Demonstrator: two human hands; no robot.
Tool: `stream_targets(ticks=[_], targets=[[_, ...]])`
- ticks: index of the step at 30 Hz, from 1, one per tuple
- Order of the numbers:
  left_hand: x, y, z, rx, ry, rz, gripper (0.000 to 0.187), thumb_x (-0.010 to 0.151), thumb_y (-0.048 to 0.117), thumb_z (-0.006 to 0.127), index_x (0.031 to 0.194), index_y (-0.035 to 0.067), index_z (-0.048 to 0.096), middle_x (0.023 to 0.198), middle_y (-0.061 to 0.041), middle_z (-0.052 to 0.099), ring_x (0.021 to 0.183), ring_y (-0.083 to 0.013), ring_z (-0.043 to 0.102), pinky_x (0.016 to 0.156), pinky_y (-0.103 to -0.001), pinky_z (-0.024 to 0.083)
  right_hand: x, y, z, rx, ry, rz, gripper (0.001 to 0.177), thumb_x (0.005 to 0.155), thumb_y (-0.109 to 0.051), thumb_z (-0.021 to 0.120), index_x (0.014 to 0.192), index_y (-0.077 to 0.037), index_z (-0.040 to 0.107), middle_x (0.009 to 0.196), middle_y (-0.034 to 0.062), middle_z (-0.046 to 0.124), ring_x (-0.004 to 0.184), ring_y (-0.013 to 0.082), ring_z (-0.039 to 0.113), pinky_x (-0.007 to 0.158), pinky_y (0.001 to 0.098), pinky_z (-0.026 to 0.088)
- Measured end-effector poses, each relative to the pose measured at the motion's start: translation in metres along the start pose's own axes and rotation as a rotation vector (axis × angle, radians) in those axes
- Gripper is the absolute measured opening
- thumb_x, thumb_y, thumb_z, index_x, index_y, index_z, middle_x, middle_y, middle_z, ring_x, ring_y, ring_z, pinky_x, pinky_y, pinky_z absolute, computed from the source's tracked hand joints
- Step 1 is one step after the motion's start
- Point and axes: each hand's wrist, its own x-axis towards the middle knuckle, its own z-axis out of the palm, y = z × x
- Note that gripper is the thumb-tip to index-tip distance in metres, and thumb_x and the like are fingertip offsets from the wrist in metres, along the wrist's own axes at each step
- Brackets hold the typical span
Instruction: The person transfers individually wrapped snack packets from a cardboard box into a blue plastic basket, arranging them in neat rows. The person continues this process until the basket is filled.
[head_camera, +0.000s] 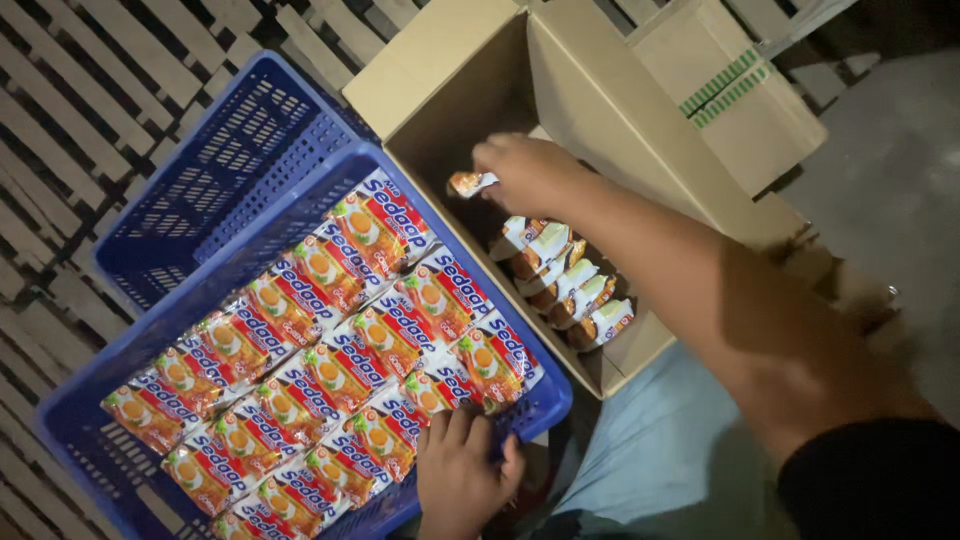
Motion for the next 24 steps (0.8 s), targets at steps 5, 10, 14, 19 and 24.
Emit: stream_targets(ticks=[5,10,14,19,24], targets=[[-0.005,-0.002,0.006,0.009,-0.018,0.013,0.034,0.09,0.048,0.063,0.09,0.014,0.062,0.098,-0.01,0.068,0.09,-0.0378,0.06,0.074,-0.051,0.045,-0.066,-0.032,-0.056,0.295,0.187,0.296,0.031,0.1,-0.035,0.077,0.119,-0.018,0.059,0.122,0.0102,0.074,0.103,0.0338,0.069,0.078,0.0508,0.05],[-0.01,-0.006,0.011,-0.002,-0.011,0.074,0.051,0.086,0.044,0.061,0.119,0.006,0.068,0.099,-0.014,0.07,0.093,-0.0391,0.063,0.078,-0.052,0.048,-0.143,-0.072,-0.085,0.806,0.479,0.49,0.053,0.1,-0.016,0.075,0.143,-0.011,0.044,0.143,0.0136,0.076,0.116,0.023,0.082,0.082,0.0353,0.067],[-0.012,-0.005,0.008,-0.008,0.044,0.134,0.044,0.087,0.041,0.063,0.116,0.009,0.071,0.107,-0.012,0.075,0.096,-0.0365,0.065,0.076,-0.05,0.05,-0.19,-0.113,-0.082,1.444,0.605,0.586,0.063,0.098,0.005,0.067,0.152,-0.019,0.045,0.142,0.022,0.073,0.125,0.0277,0.075,0.083,0.0298,0.064],[-0.021,-0.004,0.01,-0.005,0.053,0.146,0.035,0.091,0.04,0.064,0.109,0.011,0.071,0.099,-0.01,0.073,0.095,-0.0374,0.064,0.073,-0.052,0.052,-0.23,-0.108,0.009,1.792,0.723,0.162,0.059,0.09,-0.003,0.079,0.139,-0.02,0.05,0.131,0.02,0.072,0.112,0.0313,0.075,0.072,0.0384,0.064],[-0.022,-0.007,0.01,-0.034,0.013,0.193,0.04,0.088,0.037,0.07,0.119,0.01,0.068,0.111,-0.012,0.07,0.104,-0.0362,0.063,0.082,-0.051,0.054,-0.28,-0.143,0.023,1.837,0.663,0.096,0.051,0.091,-0.003,0.077,0.13,-0.022,0.05,0.131,0.0194,0.071,0.108,0.0312,0.071,0.06,0.0324,0.053]])
